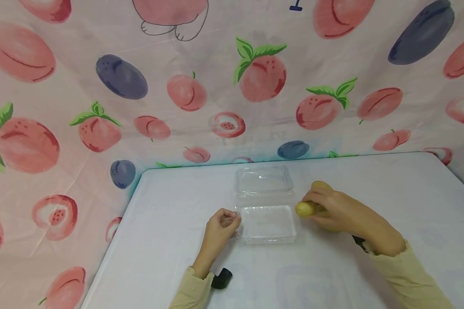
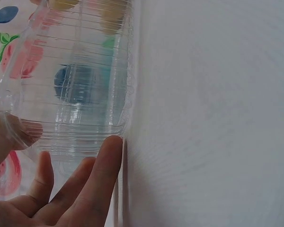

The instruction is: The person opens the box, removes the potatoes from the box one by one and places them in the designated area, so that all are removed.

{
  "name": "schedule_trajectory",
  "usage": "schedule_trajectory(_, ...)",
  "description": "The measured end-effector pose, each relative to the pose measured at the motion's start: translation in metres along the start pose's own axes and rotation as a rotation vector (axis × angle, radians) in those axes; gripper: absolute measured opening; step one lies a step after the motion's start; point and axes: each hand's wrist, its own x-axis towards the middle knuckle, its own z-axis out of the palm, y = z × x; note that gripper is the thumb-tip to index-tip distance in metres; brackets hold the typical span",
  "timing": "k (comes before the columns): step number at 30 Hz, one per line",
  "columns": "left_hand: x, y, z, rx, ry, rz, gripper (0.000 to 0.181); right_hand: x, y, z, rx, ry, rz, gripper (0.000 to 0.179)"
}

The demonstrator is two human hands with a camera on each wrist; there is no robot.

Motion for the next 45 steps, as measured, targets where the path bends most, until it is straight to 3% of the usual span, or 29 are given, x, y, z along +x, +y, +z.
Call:
schedule_trajectory(4,-0.001,0.001,0.0,-0.002,0.004,-0.003,0.017,-0.005,0.005,-0.003,-0.021,0.003,-0.023,0.036)
schedule_trajectory(13,0.0,0.0,0.0,0.002,0.004,-0.004,0.016,-0.017,0.009,-0.012,-0.051,-0.042,0.067,0.036)
schedule_trajectory(26,0.0,0.0,0.001,0.017,0.012,-0.007,0.016,-0.035,0.023,-0.019,-0.083,-0.006,0.054,0.042)
schedule_trajectory(33,0.001,0.0,0.001,0.025,0.008,0.002,0.016,-0.044,0.027,-0.024,-0.097,-0.016,0.109,0.042)
schedule_trajectory(39,-0.001,0.003,0.001,0.02,0.01,-0.003,0.016,-0.052,0.032,-0.026,-0.103,-0.005,0.111,0.046)
schedule_trajectory(45,0.008,-0.013,0.002,0.026,0.019,-0.011,0.016,-0.058,0.04,-0.026,-0.136,-0.001,0.114,0.045)
